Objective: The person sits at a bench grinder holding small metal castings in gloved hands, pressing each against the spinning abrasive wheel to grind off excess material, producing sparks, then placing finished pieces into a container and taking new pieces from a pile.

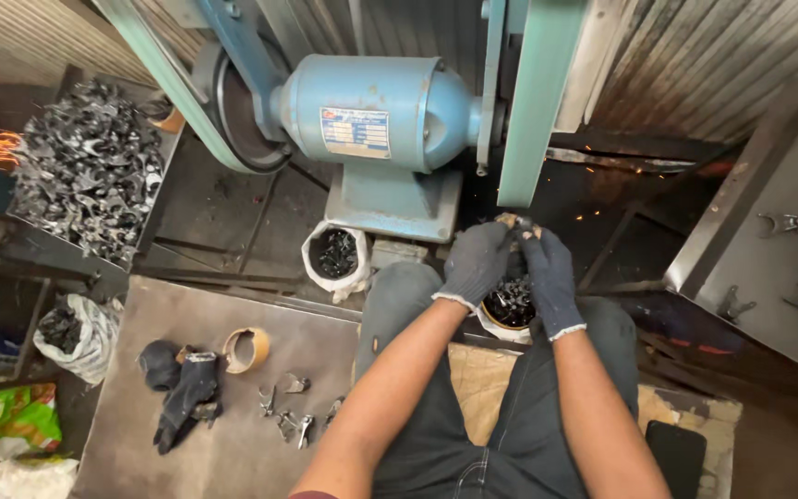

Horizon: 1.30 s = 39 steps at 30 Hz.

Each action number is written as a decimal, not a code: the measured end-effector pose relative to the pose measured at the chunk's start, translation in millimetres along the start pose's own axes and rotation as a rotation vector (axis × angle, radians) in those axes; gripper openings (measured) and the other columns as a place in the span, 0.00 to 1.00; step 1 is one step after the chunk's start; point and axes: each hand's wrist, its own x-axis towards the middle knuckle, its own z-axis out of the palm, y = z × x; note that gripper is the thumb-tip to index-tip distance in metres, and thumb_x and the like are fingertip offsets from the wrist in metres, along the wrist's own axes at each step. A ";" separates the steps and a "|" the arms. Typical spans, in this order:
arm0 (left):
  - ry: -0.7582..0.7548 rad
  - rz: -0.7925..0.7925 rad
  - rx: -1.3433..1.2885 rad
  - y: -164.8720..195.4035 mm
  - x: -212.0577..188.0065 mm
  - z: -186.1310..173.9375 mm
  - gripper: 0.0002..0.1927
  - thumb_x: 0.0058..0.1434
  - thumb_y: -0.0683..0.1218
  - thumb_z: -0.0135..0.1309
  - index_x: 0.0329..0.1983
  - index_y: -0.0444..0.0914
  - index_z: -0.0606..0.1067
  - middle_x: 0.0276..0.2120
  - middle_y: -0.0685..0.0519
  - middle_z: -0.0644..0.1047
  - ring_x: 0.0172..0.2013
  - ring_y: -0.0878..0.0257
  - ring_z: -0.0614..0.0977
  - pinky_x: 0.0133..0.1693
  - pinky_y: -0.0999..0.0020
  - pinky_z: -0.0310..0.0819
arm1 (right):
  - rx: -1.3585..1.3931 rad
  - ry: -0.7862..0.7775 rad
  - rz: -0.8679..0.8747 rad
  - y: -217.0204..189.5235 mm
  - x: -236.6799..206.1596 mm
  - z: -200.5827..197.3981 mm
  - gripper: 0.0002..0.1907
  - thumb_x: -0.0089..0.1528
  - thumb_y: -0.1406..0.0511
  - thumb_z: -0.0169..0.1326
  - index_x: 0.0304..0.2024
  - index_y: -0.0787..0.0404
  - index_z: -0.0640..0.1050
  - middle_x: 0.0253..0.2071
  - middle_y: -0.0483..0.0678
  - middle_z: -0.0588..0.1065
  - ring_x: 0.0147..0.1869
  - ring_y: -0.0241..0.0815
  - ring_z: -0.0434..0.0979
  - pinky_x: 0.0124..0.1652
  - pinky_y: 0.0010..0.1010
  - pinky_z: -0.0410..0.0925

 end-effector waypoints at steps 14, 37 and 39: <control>-0.070 -0.271 -0.191 -4.2 1.0 -24.3 0.22 0.62 0.60 0.54 0.39 0.38 0.83 0.33 0.42 0.83 0.36 0.48 0.85 0.39 0.54 0.74 | 0.002 -0.050 0.067 -4.6 -2.4 -11.1 0.10 0.67 0.63 0.54 0.44 0.64 0.78 0.30 0.45 0.77 0.28 0.30 0.73 0.28 0.23 0.66; 0.092 -0.070 -0.068 2.1 4.9 21.3 0.20 0.68 0.56 0.48 0.35 0.36 0.79 0.33 0.39 0.80 0.37 0.41 0.81 0.39 0.48 0.73 | -0.014 0.067 0.009 -0.4 10.3 -6.0 0.13 0.67 0.62 0.51 0.46 0.66 0.77 0.38 0.49 0.78 0.41 0.35 0.73 0.41 0.30 0.68; 0.150 -0.071 -0.095 0.4 11.1 36.0 0.19 0.68 0.55 0.47 0.35 0.36 0.79 0.33 0.39 0.80 0.36 0.41 0.81 0.38 0.48 0.73 | -0.045 0.062 -0.038 1.1 22.5 -8.6 0.13 0.67 0.63 0.51 0.47 0.66 0.77 0.39 0.48 0.77 0.42 0.35 0.73 0.43 0.29 0.68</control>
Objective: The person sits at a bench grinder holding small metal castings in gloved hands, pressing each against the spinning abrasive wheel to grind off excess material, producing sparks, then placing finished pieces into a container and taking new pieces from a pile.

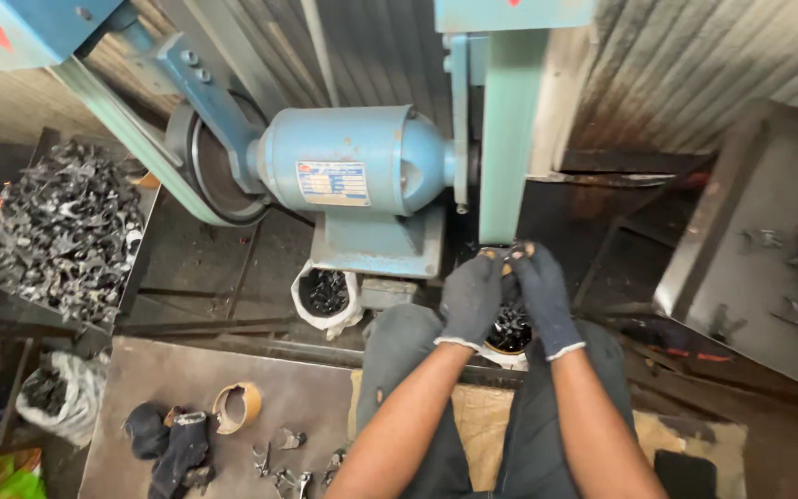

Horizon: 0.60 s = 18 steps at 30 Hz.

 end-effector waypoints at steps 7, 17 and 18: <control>-0.064 0.044 0.051 -15.1 6.0 37.4 0.20 0.71 0.53 0.43 0.34 0.36 0.78 0.30 0.40 0.79 0.35 0.44 0.82 0.38 0.50 0.74 | 0.059 -0.017 -0.017 24.5 19.0 -8.9 0.11 0.67 0.65 0.51 0.47 0.67 0.76 0.39 0.46 0.76 0.43 0.35 0.73 0.44 0.30 0.68; -0.161 0.136 -0.100 -0.1 -17.2 -41.5 0.20 0.65 0.57 0.51 0.39 0.36 0.81 0.35 0.39 0.81 0.39 0.42 0.82 0.39 0.51 0.74 | -0.293 -0.006 -0.529 -15.7 -49.8 -15.5 0.32 0.61 0.67 0.55 0.67 0.71 0.66 0.56 0.58 0.74 0.59 0.49 0.74 0.55 0.36 0.66; -0.174 0.102 -0.114 0.0 -23.6 -52.3 0.20 0.65 0.57 0.51 0.41 0.36 0.81 0.35 0.40 0.81 0.39 0.42 0.82 0.39 0.51 0.74 | -0.378 -0.087 -0.356 -20.8 -56.5 -14.7 0.31 0.62 0.66 0.56 0.67 0.67 0.67 0.54 0.56 0.76 0.56 0.47 0.76 0.54 0.36 0.67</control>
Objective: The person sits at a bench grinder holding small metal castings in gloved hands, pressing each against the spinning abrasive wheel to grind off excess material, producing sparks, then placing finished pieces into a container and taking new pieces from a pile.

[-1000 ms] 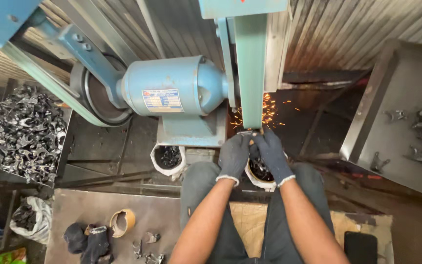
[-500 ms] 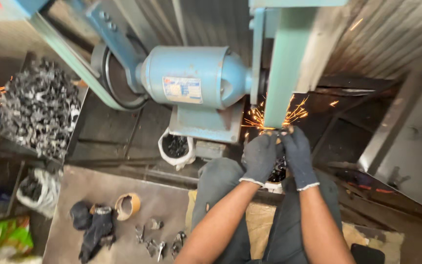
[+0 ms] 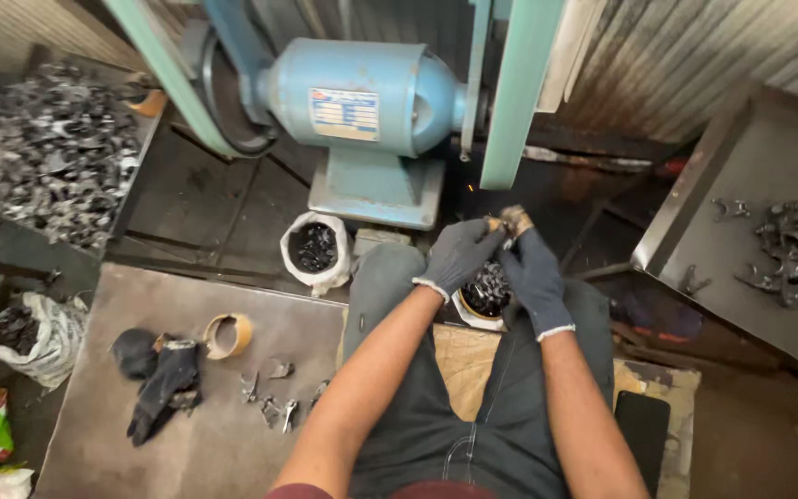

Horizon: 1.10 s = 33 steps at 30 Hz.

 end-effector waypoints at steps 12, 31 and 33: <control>-0.393 -0.211 -0.817 -14.7 -7.1 -12.3 0.17 0.70 0.53 0.50 0.43 0.34 0.79 0.34 0.55 0.80 0.34 0.70 0.79 0.38 0.70 0.74 | 0.709 -0.379 0.317 -18.5 2.7 -20.2 0.30 0.63 0.69 0.56 0.69 0.61 0.71 0.41 0.45 0.76 0.38 0.32 0.73 0.38 0.26 0.69; 0.043 -0.146 -0.347 -32.8 35.6 30.2 0.19 0.67 0.52 0.43 0.43 0.33 0.78 0.35 0.36 0.79 0.39 0.40 0.80 0.42 0.51 0.71 | 0.754 -0.240 0.357 37.7 52.0 27.5 0.18 0.63 0.69 0.56 0.56 0.67 0.78 0.45 0.44 0.78 0.49 0.34 0.75 0.50 0.27 0.69; -0.101 -0.299 -0.296 -21.1 19.5 12.9 0.19 0.64 0.54 0.48 0.39 0.32 0.77 0.32 0.38 0.80 0.35 0.45 0.83 0.38 0.53 0.74 | 0.801 -0.243 0.384 22.6 38.8 18.8 0.21 0.63 0.70 0.55 0.59 0.67 0.76 0.49 0.45 0.77 0.51 0.35 0.75 0.51 0.28 0.69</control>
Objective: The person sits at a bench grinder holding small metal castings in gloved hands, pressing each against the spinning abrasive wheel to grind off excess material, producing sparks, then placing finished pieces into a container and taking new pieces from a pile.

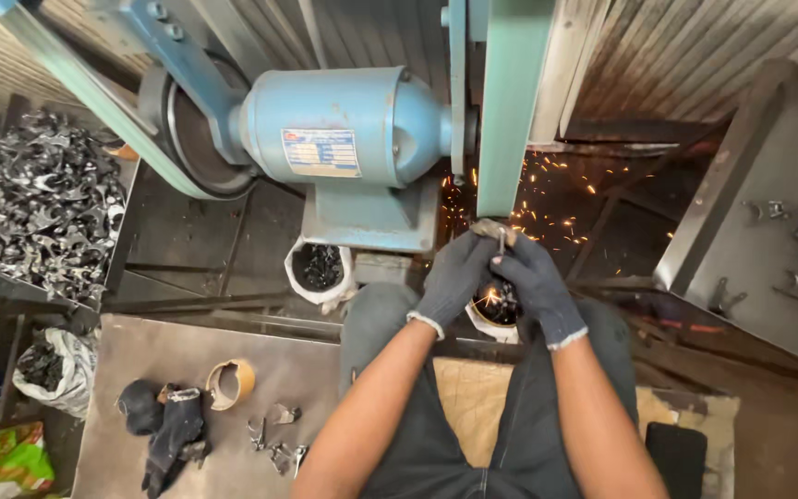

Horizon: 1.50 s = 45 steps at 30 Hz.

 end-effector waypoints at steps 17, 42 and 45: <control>0.150 0.135 0.112 13.5 15.5 -4.3 0.19 0.66 0.56 0.54 0.46 0.37 0.82 0.34 0.43 0.82 0.33 0.59 0.84 0.38 0.61 0.72 | 0.206 -0.012 -0.057 7.1 16.1 2.4 0.26 0.59 0.74 0.55 0.61 0.65 0.70 0.55 0.48 0.76 0.57 0.38 0.77 0.55 0.31 0.72; 0.057 0.025 0.076 -15.5 6.6 6.9 0.23 0.67 0.57 0.49 0.45 0.33 0.80 0.35 0.39 0.82 0.40 0.47 0.84 0.41 0.55 0.73 | -0.141 0.027 -0.122 -7.0 -5.0 1.1 0.27 0.59 0.71 0.57 0.61 0.67 0.73 0.56 0.49 0.77 0.58 0.38 0.76 0.58 0.29 0.68; -0.049 0.005 0.129 11.5 -9.4 -3.3 0.24 0.64 0.60 0.51 0.44 0.35 0.81 0.33 0.40 0.82 0.37 0.48 0.86 0.40 0.55 0.75 | -0.434 0.207 -0.268 -17.2 -24.4 3.4 0.26 0.61 0.71 0.55 0.64 0.67 0.72 0.61 0.50 0.75 0.64 0.40 0.74 0.62 0.29 0.64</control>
